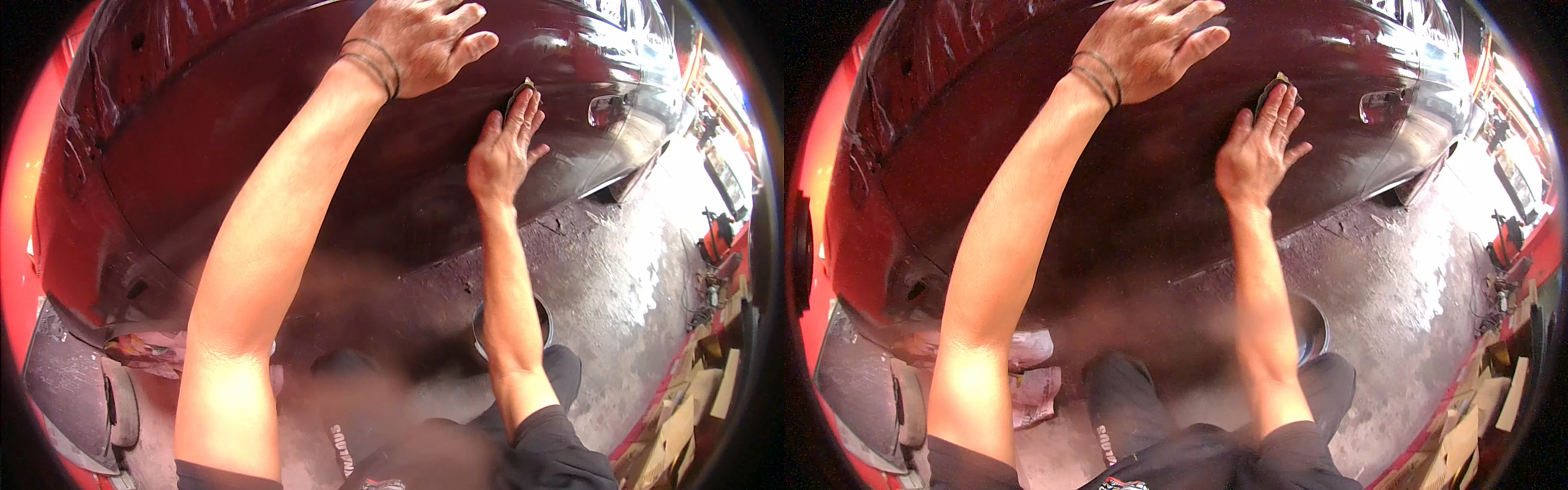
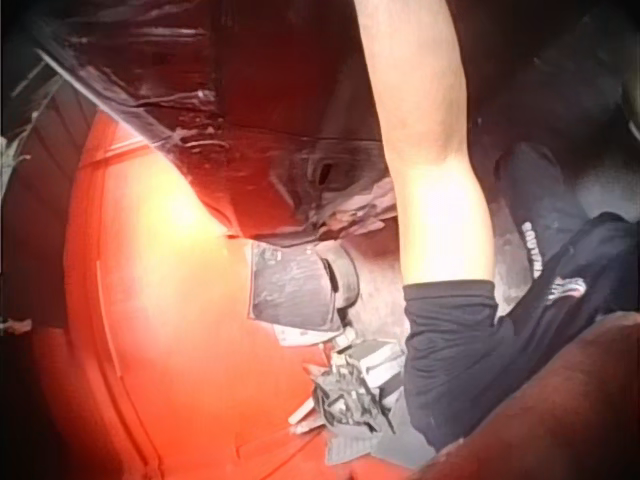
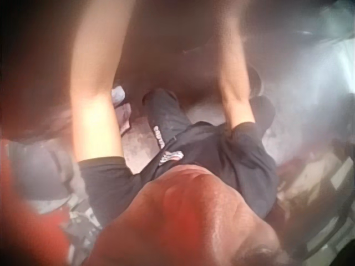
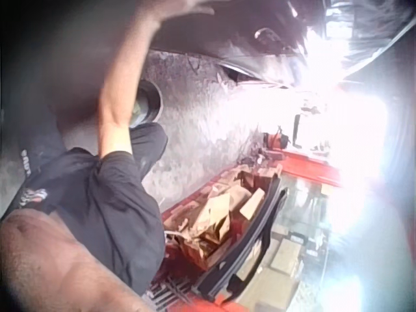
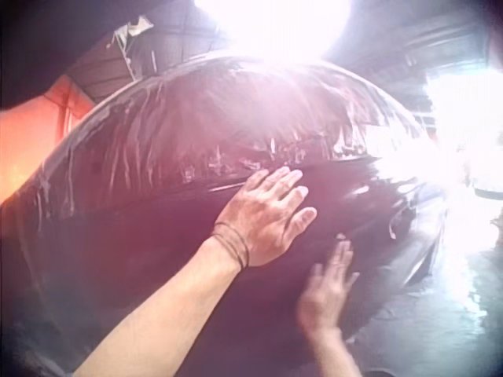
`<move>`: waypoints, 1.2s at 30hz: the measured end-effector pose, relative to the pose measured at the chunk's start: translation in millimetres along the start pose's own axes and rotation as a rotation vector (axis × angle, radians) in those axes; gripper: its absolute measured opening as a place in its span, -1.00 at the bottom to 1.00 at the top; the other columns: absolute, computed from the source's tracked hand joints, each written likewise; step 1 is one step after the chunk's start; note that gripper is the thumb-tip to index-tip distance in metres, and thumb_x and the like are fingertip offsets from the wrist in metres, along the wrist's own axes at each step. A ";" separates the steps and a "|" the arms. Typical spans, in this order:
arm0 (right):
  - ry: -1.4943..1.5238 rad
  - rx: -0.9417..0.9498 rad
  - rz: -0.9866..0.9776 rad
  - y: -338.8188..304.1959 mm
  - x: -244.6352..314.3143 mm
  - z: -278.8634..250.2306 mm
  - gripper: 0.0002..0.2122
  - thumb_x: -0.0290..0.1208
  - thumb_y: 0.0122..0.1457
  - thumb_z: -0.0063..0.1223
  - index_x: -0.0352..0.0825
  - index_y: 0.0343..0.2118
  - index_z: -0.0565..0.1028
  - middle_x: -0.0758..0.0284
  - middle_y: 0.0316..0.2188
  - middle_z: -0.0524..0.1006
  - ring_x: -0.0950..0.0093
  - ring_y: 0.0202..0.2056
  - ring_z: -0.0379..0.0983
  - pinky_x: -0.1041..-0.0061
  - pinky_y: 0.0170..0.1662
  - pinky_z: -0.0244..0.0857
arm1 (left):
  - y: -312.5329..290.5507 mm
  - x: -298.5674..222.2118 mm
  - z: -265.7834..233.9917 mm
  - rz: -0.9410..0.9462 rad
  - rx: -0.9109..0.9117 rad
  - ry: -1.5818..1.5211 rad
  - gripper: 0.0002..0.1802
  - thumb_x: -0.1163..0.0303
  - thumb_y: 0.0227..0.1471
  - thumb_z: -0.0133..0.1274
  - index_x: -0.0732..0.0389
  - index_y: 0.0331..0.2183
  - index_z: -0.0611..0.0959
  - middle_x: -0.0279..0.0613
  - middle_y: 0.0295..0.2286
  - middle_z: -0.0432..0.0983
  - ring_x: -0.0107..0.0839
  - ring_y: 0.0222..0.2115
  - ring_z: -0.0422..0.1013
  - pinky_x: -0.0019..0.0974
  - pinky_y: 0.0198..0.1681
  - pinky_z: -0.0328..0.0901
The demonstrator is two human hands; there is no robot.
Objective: The person sands the surface of a maroon car door using a sanding block and water. They repeatedly dip the block into a bucket of water and sand the door in circular and linear motions.
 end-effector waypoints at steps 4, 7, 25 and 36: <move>0.277 -0.004 -0.244 -108.8 117.6 23.5 -0.25 -0.18 0.50 0.00 -0.37 0.63 0.04 0.03 0.67 -0.04 0.02 0.67 -0.29 -0.35 0.56 -0.70 | -18.9 12.4 1.5 -0.012 0.047 0.042 -0.35 -0.06 0.53 -0.17 0.28 0.22 0.66 0.12 0.35 0.46 0.00 0.43 0.30 0.10 0.52 0.09; 0.180 0.068 -0.312 -134.8 114.2 32.7 -0.26 -0.15 0.49 -0.01 -0.35 0.62 0.08 0.04 0.67 -0.05 0.05 0.67 -0.27 -0.31 0.56 -0.78 | -21.2 9.9 1.4 -0.024 0.024 0.019 -0.36 -0.06 0.53 -0.17 0.27 0.22 0.66 0.12 0.35 0.46 0.00 0.44 0.29 0.10 0.53 0.08; 0.239 -0.122 0.106 5.5 -64.3 24.5 -0.41 -0.13 0.65 -0.33 -0.27 0.62 0.12 0.12 0.69 -0.12 0.05 0.68 -0.32 -0.54 0.51 -0.56 | -8.6 -7.1 6.0 -0.015 0.078 0.109 -0.48 0.03 0.49 -0.06 0.21 0.19 0.64 0.03 0.33 0.48 0.00 0.42 0.31 0.14 0.50 0.14; 0.303 0.070 -0.217 -141.3 64.7 38.2 -0.32 -0.21 0.50 -0.08 -0.27 0.62 0.12 0.09 0.68 -0.06 0.01 0.67 -0.30 -0.37 0.52 -0.88 | -7.1 -8.0 4.0 0.018 0.077 0.130 -0.48 0.03 0.46 -0.01 0.21 0.18 0.62 0.05 0.33 0.46 0.01 0.42 0.30 0.13 0.50 0.14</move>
Point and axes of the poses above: each hand's wrist, its own y-axis towards the middle knuckle, its own z-axis out of the palm, x = y × z, the point moved 7 cm from there along y, towards the middle knuckle
